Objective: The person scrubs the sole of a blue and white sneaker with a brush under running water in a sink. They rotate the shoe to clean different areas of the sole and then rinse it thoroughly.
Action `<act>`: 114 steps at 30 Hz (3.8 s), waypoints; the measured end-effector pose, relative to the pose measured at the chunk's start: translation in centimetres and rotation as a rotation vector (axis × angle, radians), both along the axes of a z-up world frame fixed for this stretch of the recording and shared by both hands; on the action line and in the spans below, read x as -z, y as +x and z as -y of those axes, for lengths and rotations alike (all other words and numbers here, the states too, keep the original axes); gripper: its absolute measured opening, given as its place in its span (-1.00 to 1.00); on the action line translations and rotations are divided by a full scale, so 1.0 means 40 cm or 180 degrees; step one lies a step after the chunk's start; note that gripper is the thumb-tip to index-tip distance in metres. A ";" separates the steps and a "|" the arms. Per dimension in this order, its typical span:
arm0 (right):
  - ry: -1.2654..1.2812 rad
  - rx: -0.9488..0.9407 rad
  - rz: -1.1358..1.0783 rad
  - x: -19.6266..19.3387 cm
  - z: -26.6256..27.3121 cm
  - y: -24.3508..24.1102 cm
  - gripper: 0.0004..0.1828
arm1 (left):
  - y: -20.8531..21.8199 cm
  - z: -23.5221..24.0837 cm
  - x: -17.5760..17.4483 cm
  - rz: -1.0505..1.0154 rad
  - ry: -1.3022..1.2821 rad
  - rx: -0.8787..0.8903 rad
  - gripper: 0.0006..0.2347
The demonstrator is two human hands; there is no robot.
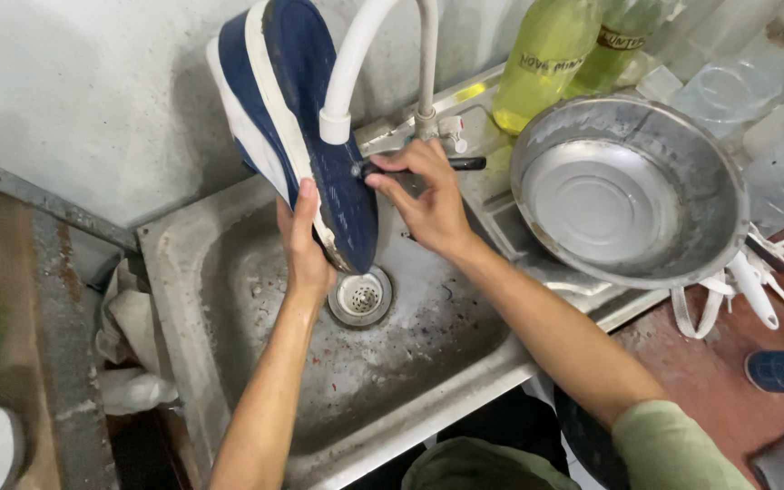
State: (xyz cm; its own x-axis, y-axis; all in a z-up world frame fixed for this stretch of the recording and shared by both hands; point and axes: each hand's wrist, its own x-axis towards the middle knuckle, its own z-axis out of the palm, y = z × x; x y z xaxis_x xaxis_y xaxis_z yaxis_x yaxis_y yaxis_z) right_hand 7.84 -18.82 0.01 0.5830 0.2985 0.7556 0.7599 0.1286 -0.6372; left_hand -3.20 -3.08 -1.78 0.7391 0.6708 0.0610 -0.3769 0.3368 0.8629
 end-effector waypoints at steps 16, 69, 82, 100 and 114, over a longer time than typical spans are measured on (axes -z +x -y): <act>0.0385 -0.0289 -0.0560 0.046 -0.030 -0.020 -0.76 | 0.030 0.054 -0.018 0.0174 0.0651 -0.0507 -0.30; -0.0688 0.0616 -0.0566 0.063 -0.005 0.040 -0.80 | -0.098 -0.018 -0.155 0.0686 -0.1311 0.0386 -0.61; -0.0331 -0.0183 -0.0060 -0.014 0.002 -0.023 -0.77 | -0.002 -0.062 -0.104 0.0886 -0.1371 0.0348 -0.53; -0.0319 -0.0760 0.0454 -0.011 -0.030 -0.113 -0.77 | -0.020 -0.034 -0.134 0.1120 -0.0302 -0.0463 -0.53; -0.0258 -0.0565 0.0287 -0.014 0.000 -0.016 -0.77 | 0.042 -0.008 -0.184 0.1409 -0.0243 -0.0620 -0.40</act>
